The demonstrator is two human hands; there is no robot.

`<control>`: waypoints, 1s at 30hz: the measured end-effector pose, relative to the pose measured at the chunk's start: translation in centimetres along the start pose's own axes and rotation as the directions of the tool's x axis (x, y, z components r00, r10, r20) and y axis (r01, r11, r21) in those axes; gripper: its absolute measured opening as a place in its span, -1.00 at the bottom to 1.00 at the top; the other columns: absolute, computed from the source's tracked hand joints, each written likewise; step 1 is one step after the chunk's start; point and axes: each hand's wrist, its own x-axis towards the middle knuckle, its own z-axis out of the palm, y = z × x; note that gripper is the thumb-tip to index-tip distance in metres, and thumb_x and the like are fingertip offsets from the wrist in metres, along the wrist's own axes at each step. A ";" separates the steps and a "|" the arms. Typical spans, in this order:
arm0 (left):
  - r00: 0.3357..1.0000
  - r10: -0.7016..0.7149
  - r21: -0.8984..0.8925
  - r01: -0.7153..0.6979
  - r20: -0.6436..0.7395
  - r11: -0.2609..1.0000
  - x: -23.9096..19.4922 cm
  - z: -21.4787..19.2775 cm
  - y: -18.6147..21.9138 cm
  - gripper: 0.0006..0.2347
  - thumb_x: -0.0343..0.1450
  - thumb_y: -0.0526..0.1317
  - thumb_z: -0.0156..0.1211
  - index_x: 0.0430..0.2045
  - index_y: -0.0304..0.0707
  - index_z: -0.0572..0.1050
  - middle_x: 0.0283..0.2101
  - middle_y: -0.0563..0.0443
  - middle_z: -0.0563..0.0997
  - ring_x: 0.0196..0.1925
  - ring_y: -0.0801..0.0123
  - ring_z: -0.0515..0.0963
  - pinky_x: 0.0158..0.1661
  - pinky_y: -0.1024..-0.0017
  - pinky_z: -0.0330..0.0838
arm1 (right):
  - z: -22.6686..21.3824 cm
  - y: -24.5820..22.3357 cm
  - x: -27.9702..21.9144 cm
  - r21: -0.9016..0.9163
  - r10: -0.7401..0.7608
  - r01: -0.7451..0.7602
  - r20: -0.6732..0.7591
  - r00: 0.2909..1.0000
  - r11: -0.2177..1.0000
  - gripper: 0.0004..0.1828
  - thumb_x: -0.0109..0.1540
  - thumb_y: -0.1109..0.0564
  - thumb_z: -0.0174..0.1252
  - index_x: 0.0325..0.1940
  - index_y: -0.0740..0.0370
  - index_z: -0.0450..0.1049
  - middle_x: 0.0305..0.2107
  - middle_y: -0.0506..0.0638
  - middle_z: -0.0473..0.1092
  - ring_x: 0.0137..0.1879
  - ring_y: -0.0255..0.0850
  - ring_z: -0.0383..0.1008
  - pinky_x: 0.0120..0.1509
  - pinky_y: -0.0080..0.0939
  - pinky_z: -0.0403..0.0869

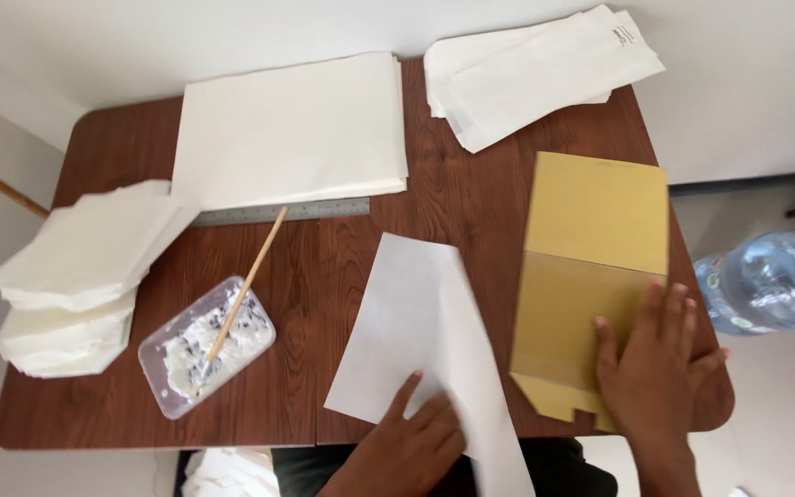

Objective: Manually constructing a paper bag by folding paper around a cardboard template and applying glue with a brush.

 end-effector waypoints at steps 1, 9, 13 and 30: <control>0.999 -0.052 -0.031 0.052 -0.001 0.998 -0.7 0.5 0.1 -0.72 0.37 -0.43 0.06 -0.05 -0.44 0.57 0.02 -0.23 0.59 0.26 -0.16 0.42 0.28 -0.40 0.08 | -0.8 0.1 0.4 0.016 0.041 -0.041 0.012 0.999 0.999 -0.11 0.33 -0.27 -0.25 0.60 0.31 -0.16 0.53 0.34 -0.18 0.62 0.23 -0.23 0.42 0.73 -0.31; 0.889 -0.396 -0.124 0.377 -0.228 0.918 1.2 0.1 1.9 -0.76 0.59 -0.08 -0.08 -0.06 -0.22 0.44 -0.28 -0.14 0.52 -0.27 -0.04 0.46 -0.16 0.03 0.26 | -5.0 4.1 -0.3 0.363 0.413 -0.425 0.113 0.904 0.829 -0.17 0.23 -0.20 0.24 0.48 0.21 0.21 0.30 0.18 0.23 0.33 0.12 0.21 0.34 0.17 0.16; 0.881 -0.414 0.083 0.442 -0.230 0.893 3.1 1.4 1.0 -0.52 0.56 0.00 -0.06 0.44 0.03 0.23 -0.38 0.01 0.51 -0.25 0.05 0.44 -0.03 0.01 0.23 | -1.6 11.9 0.7 0.591 0.351 -0.282 -0.001 0.937 0.756 -0.37 0.25 -0.10 0.39 0.26 0.30 0.42 0.05 0.05 0.50 0.08 -0.24 0.46 0.10 -0.18 0.38; 0.874 -0.486 -0.019 0.486 0.021 0.874 6.2 1.8 -2.4 -0.70 0.44 -0.03 0.07 -0.06 -0.19 0.46 0.28 -0.23 0.42 0.43 -0.18 0.30 0.32 -0.48 -0.03 | -5.8 11.7 -3.7 0.820 0.127 -0.077 0.006 0.992 0.567 -0.50 0.48 -0.05 -0.17 0.54 -0.31 0.17 -0.13 -0.14 0.22 -0.05 -0.38 0.32 0.05 -0.41 0.31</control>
